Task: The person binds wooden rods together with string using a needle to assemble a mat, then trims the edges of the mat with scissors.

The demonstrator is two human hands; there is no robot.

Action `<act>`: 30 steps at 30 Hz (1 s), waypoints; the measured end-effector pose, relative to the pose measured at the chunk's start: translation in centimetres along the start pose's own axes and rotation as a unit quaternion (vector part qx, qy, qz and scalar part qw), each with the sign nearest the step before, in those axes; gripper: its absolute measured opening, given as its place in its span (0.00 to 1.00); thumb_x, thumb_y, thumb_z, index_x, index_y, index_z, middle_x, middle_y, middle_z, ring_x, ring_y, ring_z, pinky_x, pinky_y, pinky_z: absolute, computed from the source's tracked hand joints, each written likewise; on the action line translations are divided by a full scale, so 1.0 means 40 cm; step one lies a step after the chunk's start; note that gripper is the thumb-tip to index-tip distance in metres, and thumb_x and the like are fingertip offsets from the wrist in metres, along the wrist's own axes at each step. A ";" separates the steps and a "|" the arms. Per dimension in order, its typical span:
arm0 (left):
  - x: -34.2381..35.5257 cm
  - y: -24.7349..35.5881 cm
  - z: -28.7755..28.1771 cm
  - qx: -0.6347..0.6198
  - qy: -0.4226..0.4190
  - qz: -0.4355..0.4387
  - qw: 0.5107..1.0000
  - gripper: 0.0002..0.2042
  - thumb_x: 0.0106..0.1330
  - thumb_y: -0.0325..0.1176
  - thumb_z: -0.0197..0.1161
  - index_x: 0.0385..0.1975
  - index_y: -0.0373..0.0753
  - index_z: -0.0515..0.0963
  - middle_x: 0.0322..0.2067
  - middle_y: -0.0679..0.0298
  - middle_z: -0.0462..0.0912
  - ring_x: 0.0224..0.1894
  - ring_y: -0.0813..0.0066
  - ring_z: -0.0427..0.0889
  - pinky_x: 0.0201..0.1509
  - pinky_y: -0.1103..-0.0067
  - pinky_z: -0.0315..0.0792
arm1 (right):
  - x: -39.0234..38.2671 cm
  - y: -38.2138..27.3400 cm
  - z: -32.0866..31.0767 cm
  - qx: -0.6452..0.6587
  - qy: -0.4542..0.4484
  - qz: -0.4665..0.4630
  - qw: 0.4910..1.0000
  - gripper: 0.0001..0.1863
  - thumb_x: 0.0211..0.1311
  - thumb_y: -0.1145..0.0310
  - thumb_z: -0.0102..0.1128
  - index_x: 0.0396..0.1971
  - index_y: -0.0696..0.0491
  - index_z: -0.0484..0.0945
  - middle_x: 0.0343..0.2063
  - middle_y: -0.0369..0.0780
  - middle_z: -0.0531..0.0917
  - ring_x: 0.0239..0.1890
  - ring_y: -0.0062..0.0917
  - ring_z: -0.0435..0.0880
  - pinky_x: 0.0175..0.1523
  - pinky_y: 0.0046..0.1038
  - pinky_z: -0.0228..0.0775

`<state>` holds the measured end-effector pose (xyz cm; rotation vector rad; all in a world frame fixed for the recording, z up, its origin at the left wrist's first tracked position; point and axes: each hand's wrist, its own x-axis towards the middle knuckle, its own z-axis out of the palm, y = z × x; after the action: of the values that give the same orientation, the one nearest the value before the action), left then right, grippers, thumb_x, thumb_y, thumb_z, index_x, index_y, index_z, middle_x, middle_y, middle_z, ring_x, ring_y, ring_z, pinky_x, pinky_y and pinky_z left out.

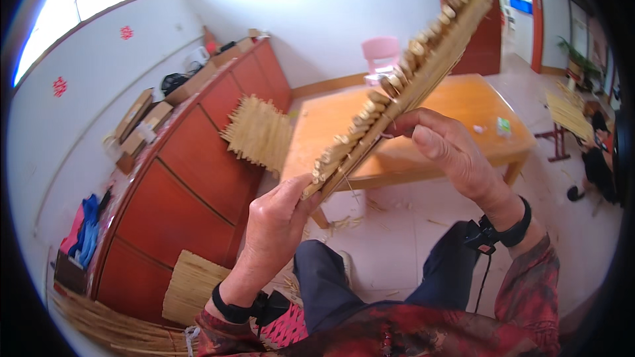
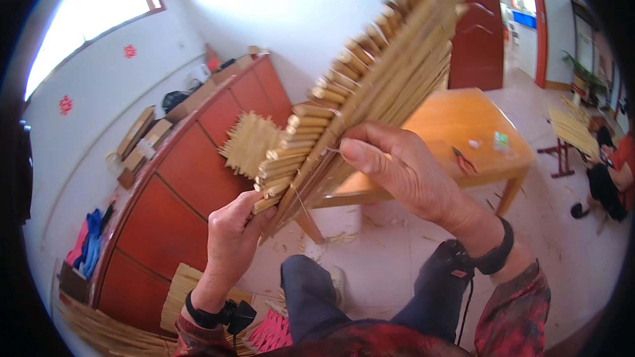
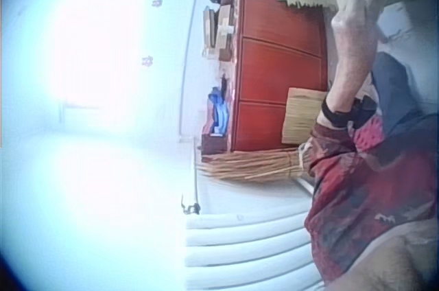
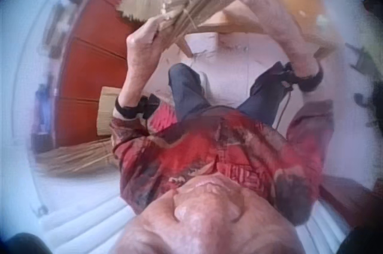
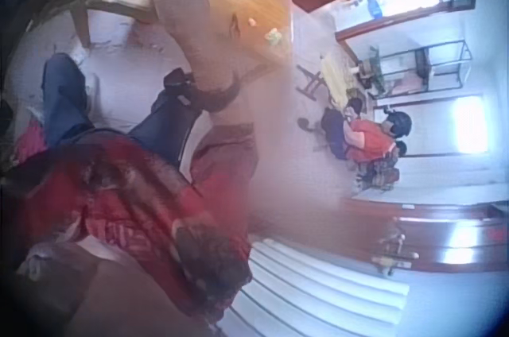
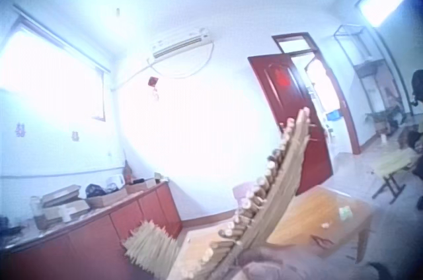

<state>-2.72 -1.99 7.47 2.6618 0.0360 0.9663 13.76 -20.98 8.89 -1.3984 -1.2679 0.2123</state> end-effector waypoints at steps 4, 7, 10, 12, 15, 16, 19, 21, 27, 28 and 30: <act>-0.036 -0.008 -0.038 -0.135 0.034 -0.155 0.978 0.10 0.56 0.21 0.57 0.38 0.31 0.73 0.30 0.67 0.79 0.30 0.86 0.75 0.33 0.87 0.70 | 0.049 0.066 0.075 -0.205 0.056 -0.229 0.950 0.20 0.56 0.61 0.52 0.46 0.57 0.69 0.46 0.43 0.72 0.49 0.32 0.68 0.54 0.29 0.58; -0.086 -0.034 -0.044 -0.376 0.087 -0.202 0.900 0.10 0.58 0.22 0.55 0.39 0.29 0.73 0.32 0.67 0.77 0.32 0.85 0.74 0.39 0.86 0.70 | 0.085 0.079 0.133 -0.206 0.046 -0.279 0.937 0.19 0.52 0.69 0.56 0.45 0.55 0.70 0.47 0.42 0.72 0.49 0.37 0.68 0.54 0.32 0.58; -0.128 -0.066 -0.034 -0.467 0.079 -0.243 0.847 0.09 0.58 0.22 0.55 0.39 0.30 0.73 0.32 0.65 0.78 0.33 0.84 0.75 0.39 0.86 0.70 | 0.103 0.108 0.181 -0.210 0.045 -0.298 0.930 0.19 0.47 0.75 0.59 0.44 0.54 0.71 0.44 0.41 0.73 0.48 0.35 0.70 0.53 0.32 0.59; -0.160 -0.092 -0.023 -0.473 0.081 -0.261 0.838 0.09 0.58 0.23 0.56 0.38 0.30 0.73 0.33 0.64 0.78 0.34 0.82 0.75 0.39 0.84 0.70 | 0.106 0.129 0.209 -0.238 0.033 -0.311 0.919 0.18 0.46 0.73 0.60 0.41 0.53 0.73 0.42 0.39 0.75 0.47 0.34 0.71 0.50 0.32 0.61; -0.204 -0.133 0.008 -0.490 0.068 -0.306 0.813 0.09 0.58 0.24 0.57 0.37 0.30 0.74 0.33 0.64 0.78 0.34 0.82 0.75 0.40 0.84 0.70 | 0.092 0.182 0.260 -0.268 0.026 -0.311 0.912 0.15 0.44 0.72 0.62 0.36 0.52 0.75 0.38 0.37 0.76 0.45 0.30 0.72 0.47 0.30 0.62; -0.220 -0.155 0.027 -0.492 0.058 -0.312 0.811 0.09 0.57 0.25 0.57 0.37 0.31 0.74 0.32 0.64 0.78 0.34 0.82 0.75 0.40 0.84 0.70 | 0.088 0.203 0.277 -0.283 0.022 -0.314 0.906 0.14 0.43 0.71 0.62 0.34 0.52 0.76 0.36 0.37 0.76 0.44 0.30 0.72 0.46 0.29 0.62; -0.276 -0.198 0.079 -0.505 0.042 -0.345 0.790 0.09 0.57 0.26 0.58 0.36 0.31 0.74 0.32 0.64 0.78 0.34 0.82 0.75 0.40 0.84 0.70 | 0.072 0.275 0.329 -0.289 0.008 -0.307 0.907 0.11 0.44 0.70 0.61 0.31 0.51 0.76 0.30 0.34 0.76 0.37 0.27 0.74 0.40 0.28 0.63; -0.305 -0.229 0.112 -0.512 0.037 -0.394 0.762 0.09 0.57 0.26 0.58 0.36 0.31 0.75 0.32 0.64 0.78 0.33 0.82 0.75 0.39 0.84 0.70 | 0.060 0.326 0.363 -0.292 -0.012 -0.314 0.903 0.08 0.45 0.69 0.60 0.29 0.52 0.75 0.26 0.33 0.75 0.31 0.26 0.73 0.36 0.27 0.63; -0.386 -0.328 0.180 -0.507 0.023 -0.409 0.758 0.09 0.56 0.27 0.59 0.36 0.32 0.74 0.31 0.65 0.78 0.33 0.82 0.75 0.40 0.83 0.70 | 0.061 0.405 0.450 -0.279 -0.078 -0.317 0.903 0.10 0.44 0.69 0.61 0.29 0.52 0.75 0.24 0.34 0.75 0.29 0.26 0.73 0.34 0.26 0.63; -0.400 -0.340 0.189 -0.502 0.020 -0.404 0.764 0.10 0.56 0.28 0.60 0.36 0.31 0.74 0.31 0.65 0.78 0.33 0.82 0.75 0.40 0.83 0.70 | 0.066 0.413 0.469 -0.283 -0.098 -0.321 0.899 0.10 0.46 0.68 0.59 0.29 0.53 0.74 0.24 0.33 0.75 0.29 0.25 0.72 0.34 0.26 0.62; -0.416 -0.341 0.199 -0.476 0.027 -0.438 0.762 0.12 0.54 0.29 0.62 0.36 0.31 0.73 0.30 0.64 0.78 0.32 0.82 0.75 0.38 0.83 0.70 | 0.066 0.443 0.504 -0.274 -0.108 -0.333 0.896 0.10 0.45 0.67 0.57 0.29 0.53 0.74 0.23 0.33 0.73 0.28 0.24 0.72 0.33 0.25 0.62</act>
<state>-9.46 6.68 -12.68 1.3769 0.5772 0.4900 9.51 -2.22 -9.99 -1.3210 -2.0241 -0.5141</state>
